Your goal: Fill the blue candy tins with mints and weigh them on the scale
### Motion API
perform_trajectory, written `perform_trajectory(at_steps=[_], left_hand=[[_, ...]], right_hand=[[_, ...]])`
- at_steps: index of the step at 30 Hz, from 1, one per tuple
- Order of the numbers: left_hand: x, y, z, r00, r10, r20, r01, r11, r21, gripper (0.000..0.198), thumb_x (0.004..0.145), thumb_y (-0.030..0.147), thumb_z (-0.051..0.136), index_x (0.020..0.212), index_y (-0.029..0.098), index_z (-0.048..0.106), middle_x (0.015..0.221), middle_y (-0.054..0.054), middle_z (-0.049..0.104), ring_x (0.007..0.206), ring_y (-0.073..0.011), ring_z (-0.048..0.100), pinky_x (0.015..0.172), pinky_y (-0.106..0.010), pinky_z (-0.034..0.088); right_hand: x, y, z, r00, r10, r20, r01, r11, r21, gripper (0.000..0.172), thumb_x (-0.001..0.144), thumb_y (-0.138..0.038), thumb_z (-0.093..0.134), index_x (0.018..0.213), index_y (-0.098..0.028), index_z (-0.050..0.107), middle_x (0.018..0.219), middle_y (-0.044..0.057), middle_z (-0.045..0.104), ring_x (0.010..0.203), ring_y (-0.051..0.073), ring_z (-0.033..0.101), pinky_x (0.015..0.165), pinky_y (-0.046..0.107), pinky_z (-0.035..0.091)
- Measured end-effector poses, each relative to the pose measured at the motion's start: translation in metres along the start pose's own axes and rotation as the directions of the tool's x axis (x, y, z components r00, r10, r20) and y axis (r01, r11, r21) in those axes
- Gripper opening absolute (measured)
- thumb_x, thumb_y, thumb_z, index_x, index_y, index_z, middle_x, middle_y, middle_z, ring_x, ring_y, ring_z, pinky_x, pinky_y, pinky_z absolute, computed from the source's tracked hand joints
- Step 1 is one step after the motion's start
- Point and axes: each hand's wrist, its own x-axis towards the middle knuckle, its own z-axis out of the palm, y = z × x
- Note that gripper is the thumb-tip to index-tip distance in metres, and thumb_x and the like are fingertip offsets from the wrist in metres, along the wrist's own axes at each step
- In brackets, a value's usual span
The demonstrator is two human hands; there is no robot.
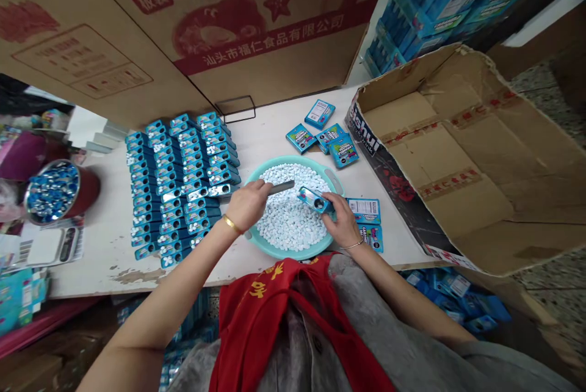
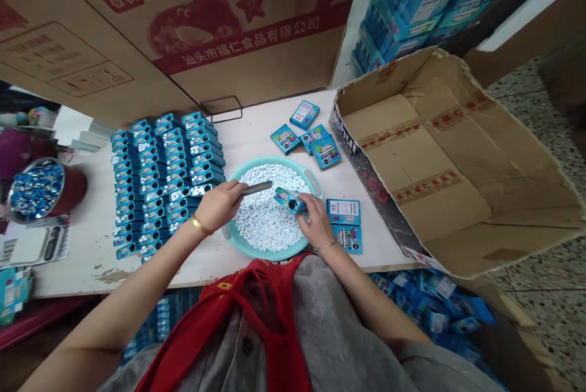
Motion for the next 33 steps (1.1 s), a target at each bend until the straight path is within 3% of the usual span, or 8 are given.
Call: perform_trajectory(at_steps=[3, 6, 9, 13, 17, 21, 27, 33], left_hand=[[0.022, -0.017, 0.064, 0.996, -0.061, 0.059, 0.063, 0.997, -0.038, 0.032, 0.092, 0.012, 0.036, 0.117, 0.017, 0.055, 0.106, -0.010, 0.060, 0.097, -0.0217, 0.055, 0.081, -0.033, 0.046], [0.033, -0.004, 0.114, 0.998, 0.001, 0.065, 0.014, 0.973, -0.230, 0.035, 0.092, 0.011, 0.036, 0.120, 0.020, 0.054, 0.109, -0.009, 0.059, 0.103, -0.0217, 0.053, 0.090, -0.035, 0.044], [0.031, 0.022, 0.139, 0.996, 0.069, 0.064, -0.038, 0.918, -0.394, 0.035, 0.091, 0.013, 0.039, 0.122, 0.021, 0.053, 0.111, -0.008, 0.060, 0.106, -0.0212, 0.053, 0.092, -0.034, 0.044], [0.019, 0.040, 0.147, 0.990, 0.125, 0.071, -0.075, 0.871, -0.485, 0.037, 0.087, 0.012, 0.045, 0.123, 0.019, 0.052, 0.117, -0.007, 0.062, 0.107, -0.0183, 0.057, 0.094, -0.030, 0.045], [0.005, 0.027, 0.132, 0.985, 0.170, 0.041, -0.106, 0.766, -0.634, 0.033, 0.087, 0.019, 0.051, 0.120, 0.015, 0.053, 0.116, -0.008, 0.063, 0.102, -0.0174, 0.060, 0.090, -0.028, 0.047], [-0.013, 0.006, 0.092, 0.980, 0.186, -0.065, -0.175, 0.669, -0.722, 0.030, 0.091, 0.029, 0.050, 0.118, 0.016, 0.053, 0.113, -0.010, 0.063, 0.097, -0.0180, 0.060, 0.087, -0.031, 0.048], [-0.022, -0.003, 0.017, 0.969, 0.236, -0.071, -0.236, 0.799, -0.553, 0.027, 0.091, 0.023, 0.047, 0.116, 0.015, 0.053, 0.108, -0.010, 0.063, 0.095, -0.0171, 0.060, 0.085, -0.031, 0.048], [-0.013, 0.030, -0.038, 0.960, 0.233, 0.154, -0.215, 0.968, -0.126, 0.027, 0.090, 0.013, 0.042, 0.115, 0.015, 0.052, 0.105, -0.010, 0.064, 0.094, -0.0207, 0.062, 0.077, -0.032, 0.049]], right_hand=[[0.004, 0.002, -0.005, 0.999, 0.031, -0.014, -0.031, 1.000, -0.005, 0.040, 0.081, -0.017, 0.051, 0.120, -0.022, 0.051, 0.115, 0.012, 0.060, 0.110, 0.029, 0.057, 0.095, 0.050, 0.048], [0.009, 0.002, -0.010, 0.998, 0.060, -0.019, -0.060, 0.998, -0.001, 0.037, 0.082, -0.021, 0.053, 0.119, -0.022, 0.052, 0.114, 0.012, 0.061, 0.108, 0.028, 0.058, 0.093, 0.048, 0.049], [0.012, 0.003, -0.013, 0.994, 0.094, -0.050, -0.093, 0.996, 0.011, 0.035, 0.082, -0.024, 0.057, 0.117, -0.022, 0.052, 0.111, 0.011, 0.062, 0.105, 0.027, 0.059, 0.091, 0.046, 0.050], [0.014, 0.005, -0.013, 0.983, 0.161, -0.084, -0.159, 0.987, 0.029, 0.036, 0.082, -0.031, 0.061, 0.116, -0.022, 0.052, 0.107, 0.010, 0.063, 0.099, 0.026, 0.061, 0.088, 0.044, 0.050], [0.013, 0.007, -0.014, 0.976, 0.204, -0.073, -0.200, 0.978, 0.060, 0.037, 0.082, -0.036, 0.062, 0.115, -0.022, 0.052, 0.104, 0.009, 0.063, 0.096, 0.026, 0.062, 0.086, 0.044, 0.051], [0.011, 0.007, -0.013, 0.982, 0.182, -0.054, -0.179, 0.983, 0.050, 0.036, 0.082, -0.033, 0.060, 0.115, -0.021, 0.052, 0.105, 0.010, 0.063, 0.098, 0.027, 0.061, 0.086, 0.044, 0.050], [0.004, 0.001, -0.005, 0.998, 0.062, 0.006, -0.062, 0.998, -0.009, 0.039, 0.079, -0.018, 0.053, 0.118, -0.021, 0.052, 0.112, 0.012, 0.061, 0.108, 0.029, 0.057, 0.094, 0.049, 0.048], [-0.003, -0.007, 0.003, 0.999, -0.023, 0.048, 0.023, 1.000, -0.010, 0.044, 0.079, -0.013, 0.050, 0.122, -0.022, 0.051, 0.116, 0.011, 0.060, 0.111, 0.028, 0.055, 0.097, 0.050, 0.047]])
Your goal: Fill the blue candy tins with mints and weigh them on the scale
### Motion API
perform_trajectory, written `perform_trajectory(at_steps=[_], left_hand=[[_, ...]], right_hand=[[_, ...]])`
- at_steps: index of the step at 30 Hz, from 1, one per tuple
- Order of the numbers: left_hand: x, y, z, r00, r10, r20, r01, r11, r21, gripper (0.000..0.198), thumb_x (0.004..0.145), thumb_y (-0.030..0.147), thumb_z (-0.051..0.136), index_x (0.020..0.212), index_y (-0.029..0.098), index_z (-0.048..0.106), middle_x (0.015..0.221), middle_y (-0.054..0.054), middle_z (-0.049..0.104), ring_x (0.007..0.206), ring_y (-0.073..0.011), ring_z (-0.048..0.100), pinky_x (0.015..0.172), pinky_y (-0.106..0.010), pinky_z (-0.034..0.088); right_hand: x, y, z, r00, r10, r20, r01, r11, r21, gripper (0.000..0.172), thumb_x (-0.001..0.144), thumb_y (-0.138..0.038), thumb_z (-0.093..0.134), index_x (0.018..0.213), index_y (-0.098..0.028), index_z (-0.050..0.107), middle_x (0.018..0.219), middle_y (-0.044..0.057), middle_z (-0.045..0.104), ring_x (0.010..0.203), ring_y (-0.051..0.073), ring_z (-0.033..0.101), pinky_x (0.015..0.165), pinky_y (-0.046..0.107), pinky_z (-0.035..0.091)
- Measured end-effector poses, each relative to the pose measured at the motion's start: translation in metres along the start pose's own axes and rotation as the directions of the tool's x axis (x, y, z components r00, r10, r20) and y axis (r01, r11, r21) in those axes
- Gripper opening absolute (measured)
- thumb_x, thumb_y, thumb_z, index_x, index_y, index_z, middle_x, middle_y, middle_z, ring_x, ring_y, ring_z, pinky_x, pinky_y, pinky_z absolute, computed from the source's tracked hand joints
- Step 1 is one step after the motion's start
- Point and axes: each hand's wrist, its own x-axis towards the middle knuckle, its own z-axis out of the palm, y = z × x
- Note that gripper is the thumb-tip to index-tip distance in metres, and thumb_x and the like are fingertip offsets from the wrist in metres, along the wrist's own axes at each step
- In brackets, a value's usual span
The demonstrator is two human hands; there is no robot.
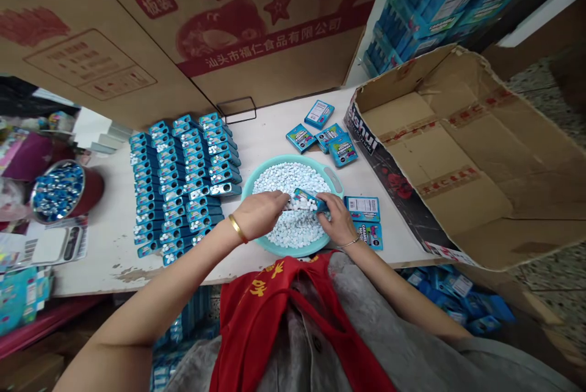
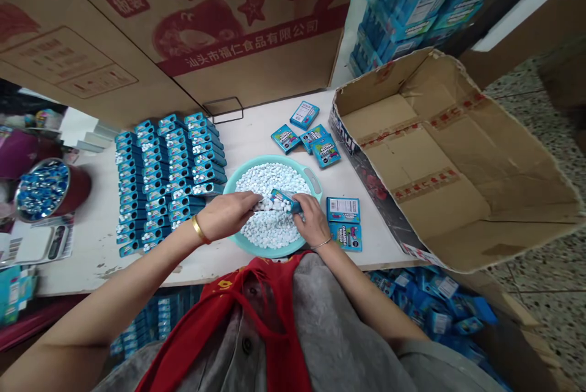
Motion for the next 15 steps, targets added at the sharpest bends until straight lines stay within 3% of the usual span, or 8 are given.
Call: perform_trajectory(at_steps=[5, 8, 12, 15], left_hand=[[0.001, 0.045, -0.025, 0.995, -0.091, 0.048, 0.079, 0.974, 0.212, 0.028, 0.092, 0.007, 0.034, 0.114, 0.011, 0.052, 0.096, -0.012, 0.064, 0.090, -0.0252, 0.063, 0.068, -0.035, 0.050], [-0.004, 0.053, -0.032, 0.997, -0.069, 0.046, 0.056, 0.970, 0.236, 0.025, 0.094, 0.011, 0.033, 0.100, 0.011, 0.058, 0.089, -0.012, 0.062, 0.090, -0.0258, 0.061, 0.068, -0.034, 0.050], [-0.010, 0.024, -0.022, 0.997, -0.029, -0.070, 0.041, 0.982, 0.185, 0.022, 0.093, 0.013, 0.039, 0.104, 0.014, 0.058, 0.093, -0.009, 0.062, 0.089, -0.0228, 0.059, 0.071, -0.033, 0.049], [-0.004, -0.018, 0.015, 0.968, -0.156, -0.196, 0.175, 0.981, 0.083, 0.027, 0.093, 0.015, 0.039, 0.116, 0.016, 0.053, 0.103, -0.010, 0.061, 0.095, -0.0215, 0.057, 0.077, -0.032, 0.049]], right_hand=[[-0.002, -0.003, 0.003, 1.000, -0.015, 0.016, 0.015, 1.000, 0.010, 0.042, 0.081, -0.013, 0.050, 0.122, -0.021, 0.050, 0.116, 0.012, 0.059, 0.112, 0.028, 0.054, 0.098, 0.050, 0.047], [-0.002, -0.001, 0.005, 1.000, -0.020, 0.008, 0.020, 1.000, 0.023, 0.042, 0.081, -0.014, 0.050, 0.122, -0.021, 0.049, 0.117, 0.012, 0.059, 0.112, 0.027, 0.054, 0.098, 0.050, 0.047], [-0.002, 0.003, 0.004, 1.000, -0.004, -0.004, 0.005, 0.999, 0.040, 0.043, 0.080, -0.013, 0.049, 0.122, -0.023, 0.049, 0.117, 0.011, 0.059, 0.113, 0.027, 0.055, 0.098, 0.050, 0.047], [0.001, 0.005, 0.000, 0.999, 0.038, -0.033, -0.037, 0.998, 0.044, 0.042, 0.080, -0.014, 0.049, 0.121, -0.022, 0.050, 0.116, 0.012, 0.059, 0.111, 0.028, 0.056, 0.096, 0.050, 0.048]])
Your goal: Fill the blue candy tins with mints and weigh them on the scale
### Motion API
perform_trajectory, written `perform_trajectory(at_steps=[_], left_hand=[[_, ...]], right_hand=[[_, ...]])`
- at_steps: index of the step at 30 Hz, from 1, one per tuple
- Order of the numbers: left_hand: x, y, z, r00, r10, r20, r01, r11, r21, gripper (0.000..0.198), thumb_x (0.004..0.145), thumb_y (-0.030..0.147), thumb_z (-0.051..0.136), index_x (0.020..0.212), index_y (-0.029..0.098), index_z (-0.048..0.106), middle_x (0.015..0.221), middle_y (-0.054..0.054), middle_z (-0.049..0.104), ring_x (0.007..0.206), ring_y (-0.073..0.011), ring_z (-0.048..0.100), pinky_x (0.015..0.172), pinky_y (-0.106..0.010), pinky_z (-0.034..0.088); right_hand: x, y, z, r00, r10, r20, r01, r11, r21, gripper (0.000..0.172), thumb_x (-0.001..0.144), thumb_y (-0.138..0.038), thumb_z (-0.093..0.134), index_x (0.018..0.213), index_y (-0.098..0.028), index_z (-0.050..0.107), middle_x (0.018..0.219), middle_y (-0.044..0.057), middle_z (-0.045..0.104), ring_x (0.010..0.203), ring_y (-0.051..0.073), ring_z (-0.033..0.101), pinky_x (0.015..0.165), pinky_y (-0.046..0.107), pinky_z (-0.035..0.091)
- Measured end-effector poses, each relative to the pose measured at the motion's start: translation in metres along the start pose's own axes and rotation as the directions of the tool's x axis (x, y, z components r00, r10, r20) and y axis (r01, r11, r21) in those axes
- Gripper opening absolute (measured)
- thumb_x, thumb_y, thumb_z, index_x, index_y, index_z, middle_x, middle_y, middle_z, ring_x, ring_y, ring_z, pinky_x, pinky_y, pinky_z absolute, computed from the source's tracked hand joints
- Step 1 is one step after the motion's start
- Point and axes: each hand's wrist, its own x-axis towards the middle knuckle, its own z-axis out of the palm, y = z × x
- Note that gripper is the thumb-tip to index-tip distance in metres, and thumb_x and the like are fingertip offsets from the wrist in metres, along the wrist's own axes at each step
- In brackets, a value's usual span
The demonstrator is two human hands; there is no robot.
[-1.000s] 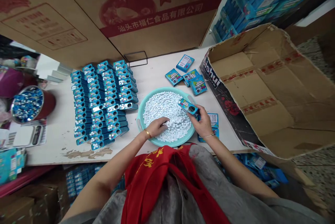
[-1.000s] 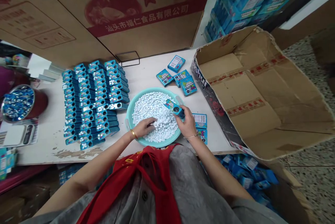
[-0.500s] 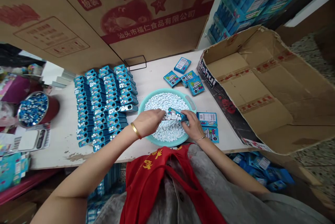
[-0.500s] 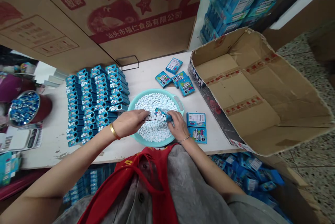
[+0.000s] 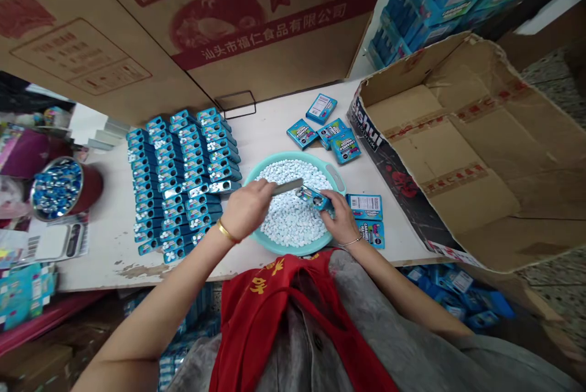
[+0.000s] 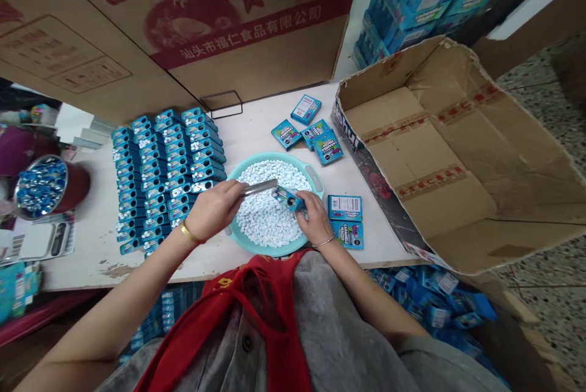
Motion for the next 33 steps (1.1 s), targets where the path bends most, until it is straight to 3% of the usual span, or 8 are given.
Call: perform_trajectory(at_steps=[3, 7, 10, 14, 19, 24, 29, 33], left_hand=[[0.010, -0.024, 0.061, 0.988, -0.128, 0.092, 0.132, 0.990, -0.041, 0.030, 0.092, 0.010, 0.036, 0.115, 0.014, 0.054, 0.107, -0.012, 0.059, 0.099, -0.0225, 0.056, 0.082, -0.035, 0.048], [0.020, -0.010, 0.128, 0.977, -0.077, 0.198, 0.116, 0.975, -0.191, 0.030, 0.091, 0.011, 0.037, 0.115, 0.017, 0.055, 0.108, -0.011, 0.059, 0.104, -0.0224, 0.055, 0.087, -0.035, 0.047], [0.023, 0.018, 0.152, 0.981, -0.011, 0.193, 0.090, 0.910, -0.404, 0.031, 0.092, 0.016, 0.039, 0.120, 0.019, 0.052, 0.114, -0.010, 0.060, 0.107, -0.0223, 0.055, 0.089, -0.036, 0.046], [0.027, 0.039, 0.162, 0.983, 0.061, 0.175, 0.040, 0.850, -0.525, 0.035, 0.089, 0.016, 0.045, 0.123, 0.018, 0.050, 0.120, -0.008, 0.061, 0.108, -0.0188, 0.057, 0.094, -0.031, 0.044], [0.022, 0.025, 0.148, 0.984, 0.112, 0.137, 0.010, 0.737, -0.676, 0.034, 0.086, 0.022, 0.052, 0.120, 0.018, 0.051, 0.112, -0.005, 0.064, 0.094, -0.0163, 0.060, 0.085, -0.028, 0.048], [0.001, -0.002, 0.101, 0.993, 0.118, 0.031, -0.056, 0.668, -0.742, 0.030, 0.089, 0.029, 0.049, 0.117, 0.017, 0.051, 0.113, -0.008, 0.063, 0.092, -0.0163, 0.059, 0.084, -0.030, 0.048], [-0.008, -0.011, 0.039, 0.990, 0.141, -0.007, -0.118, 0.797, -0.593, 0.027, 0.089, 0.021, 0.048, 0.116, 0.016, 0.052, 0.111, -0.008, 0.063, 0.097, -0.0167, 0.060, 0.086, -0.030, 0.048], [-0.002, 0.005, -0.002, 0.981, 0.158, 0.114, -0.117, 0.944, -0.308, 0.023, 0.089, 0.018, 0.048, 0.112, 0.015, 0.054, 0.109, -0.009, 0.064, 0.098, -0.0204, 0.062, 0.085, -0.032, 0.049]], right_hand=[[0.004, 0.002, -0.006, 0.998, 0.058, -0.030, -0.058, 0.998, -0.002, 0.038, 0.082, -0.018, 0.052, 0.120, -0.022, 0.051, 0.114, 0.012, 0.061, 0.108, 0.028, 0.058, 0.093, 0.048, 0.049], [0.009, 0.005, -0.012, 0.992, 0.110, -0.065, -0.111, 0.994, 0.001, 0.036, 0.084, -0.027, 0.056, 0.119, -0.022, 0.051, 0.112, 0.011, 0.062, 0.106, 0.027, 0.059, 0.092, 0.046, 0.049], [0.011, 0.007, -0.014, 0.985, 0.145, -0.089, -0.143, 0.989, 0.020, 0.036, 0.084, -0.032, 0.060, 0.117, -0.022, 0.051, 0.109, 0.011, 0.063, 0.102, 0.026, 0.061, 0.089, 0.044, 0.051], [0.012, 0.006, -0.014, 0.979, 0.186, -0.088, -0.183, 0.982, 0.037, 0.038, 0.083, -0.036, 0.062, 0.116, -0.021, 0.052, 0.108, 0.011, 0.064, 0.098, 0.026, 0.062, 0.087, 0.043, 0.051], [0.013, 0.007, -0.017, 0.973, 0.220, -0.076, -0.212, 0.972, 0.103, 0.038, 0.083, -0.038, 0.062, 0.116, -0.021, 0.051, 0.106, 0.010, 0.065, 0.096, 0.026, 0.063, 0.085, 0.042, 0.052], [0.012, 0.008, -0.019, 0.981, 0.175, -0.090, -0.169, 0.983, 0.066, 0.037, 0.083, -0.035, 0.061, 0.116, -0.021, 0.051, 0.107, 0.010, 0.064, 0.098, 0.026, 0.062, 0.087, 0.043, 0.051], [0.008, 0.007, -0.013, 0.998, 0.057, -0.025, -0.057, 0.998, -0.020, 0.037, 0.082, -0.022, 0.054, 0.118, -0.022, 0.052, 0.112, 0.011, 0.061, 0.107, 0.028, 0.058, 0.093, 0.048, 0.049], [0.004, 0.000, -0.003, 0.999, -0.024, 0.037, 0.025, 0.999, -0.023, 0.042, 0.080, -0.014, 0.050, 0.121, -0.022, 0.051, 0.116, 0.012, 0.060, 0.112, 0.028, 0.056, 0.098, 0.050, 0.046]])
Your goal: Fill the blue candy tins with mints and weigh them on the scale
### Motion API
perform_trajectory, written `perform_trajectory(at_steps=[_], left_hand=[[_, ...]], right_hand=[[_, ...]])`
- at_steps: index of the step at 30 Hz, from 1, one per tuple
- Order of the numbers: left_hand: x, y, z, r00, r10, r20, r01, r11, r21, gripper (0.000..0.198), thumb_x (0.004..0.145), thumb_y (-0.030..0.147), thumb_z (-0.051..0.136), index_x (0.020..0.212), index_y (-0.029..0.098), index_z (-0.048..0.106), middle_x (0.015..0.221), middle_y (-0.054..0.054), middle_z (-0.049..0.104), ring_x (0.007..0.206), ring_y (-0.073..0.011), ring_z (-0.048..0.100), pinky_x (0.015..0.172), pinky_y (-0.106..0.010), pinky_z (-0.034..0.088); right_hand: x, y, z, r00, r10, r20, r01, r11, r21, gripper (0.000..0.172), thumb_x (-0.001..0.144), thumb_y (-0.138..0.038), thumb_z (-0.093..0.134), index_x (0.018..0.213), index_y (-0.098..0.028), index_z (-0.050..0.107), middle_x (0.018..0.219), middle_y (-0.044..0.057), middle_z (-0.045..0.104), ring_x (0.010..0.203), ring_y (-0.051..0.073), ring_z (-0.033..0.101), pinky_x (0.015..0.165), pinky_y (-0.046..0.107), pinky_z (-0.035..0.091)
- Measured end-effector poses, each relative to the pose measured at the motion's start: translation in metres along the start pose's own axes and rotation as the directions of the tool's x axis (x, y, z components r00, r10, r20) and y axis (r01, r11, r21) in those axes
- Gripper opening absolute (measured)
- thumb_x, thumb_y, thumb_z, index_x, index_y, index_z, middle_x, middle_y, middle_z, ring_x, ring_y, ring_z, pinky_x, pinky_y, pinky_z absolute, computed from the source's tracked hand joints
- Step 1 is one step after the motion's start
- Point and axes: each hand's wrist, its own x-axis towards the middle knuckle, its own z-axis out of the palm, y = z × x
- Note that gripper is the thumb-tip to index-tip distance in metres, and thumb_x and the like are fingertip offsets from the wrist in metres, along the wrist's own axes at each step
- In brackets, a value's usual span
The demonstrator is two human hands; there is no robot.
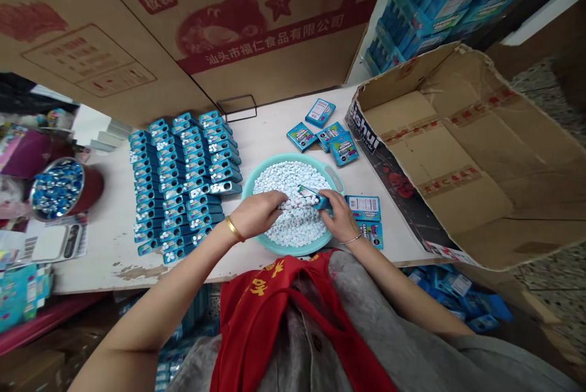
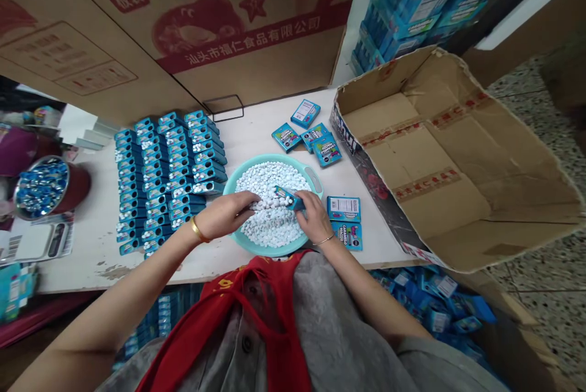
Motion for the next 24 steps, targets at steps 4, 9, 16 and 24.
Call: perform_trajectory(at_steps=[4, 9, 16, 24], left_hand=[[0.004, 0.039, -0.017, 0.989, -0.107, 0.102, 0.070, 0.946, 0.318, 0.028, 0.091, 0.010, 0.039, 0.116, 0.012, 0.052, 0.100, -0.013, 0.066, 0.092, -0.0247, 0.064, 0.071, -0.035, 0.051], [-0.004, 0.072, -0.030, 0.987, -0.118, 0.108, 0.058, 0.894, 0.443, 0.034, 0.094, 0.009, 0.034, 0.124, 0.008, 0.048, 0.093, -0.013, 0.066, 0.092, -0.0268, 0.063, 0.069, -0.036, 0.052], [-0.012, 0.022, -0.029, 0.983, 0.114, -0.141, -0.088, 0.980, 0.179, 0.045, 0.088, 0.034, 0.056, 0.128, 0.015, 0.044, 0.122, -0.014, 0.055, 0.101, -0.0236, 0.059, 0.081, -0.035, 0.052], [0.011, -0.013, 0.032, 0.975, 0.156, -0.160, -0.178, 0.974, -0.137, 0.023, 0.089, 0.031, 0.052, 0.107, 0.016, 0.053, 0.097, -0.007, 0.056, 0.082, -0.0172, 0.056, 0.074, -0.029, 0.048]], right_hand=[[-0.003, -0.007, 0.009, 0.999, -0.047, 0.023, 0.047, 0.999, 0.022, 0.044, 0.080, -0.013, 0.049, 0.123, -0.023, 0.050, 0.117, 0.011, 0.060, 0.113, 0.028, 0.055, 0.099, 0.051, 0.046], [-0.006, -0.006, 0.014, 0.998, -0.063, 0.016, 0.062, 0.996, 0.057, 0.043, 0.081, -0.013, 0.049, 0.123, -0.022, 0.050, 0.117, 0.012, 0.060, 0.112, 0.027, 0.055, 0.098, 0.051, 0.047], [-0.008, -0.013, 0.014, 0.999, -0.047, -0.002, 0.047, 0.982, 0.181, 0.042, 0.084, -0.018, 0.054, 0.124, -0.024, 0.047, 0.117, 0.011, 0.061, 0.110, 0.026, 0.058, 0.094, 0.045, 0.050], [-0.009, -0.015, -0.014, 0.998, 0.024, 0.065, -0.030, 0.996, 0.081, 0.055, 0.086, -0.034, 0.058, 0.136, -0.023, 0.039, 0.128, 0.014, 0.055, 0.120, 0.028, 0.053, 0.100, 0.046, 0.045]])
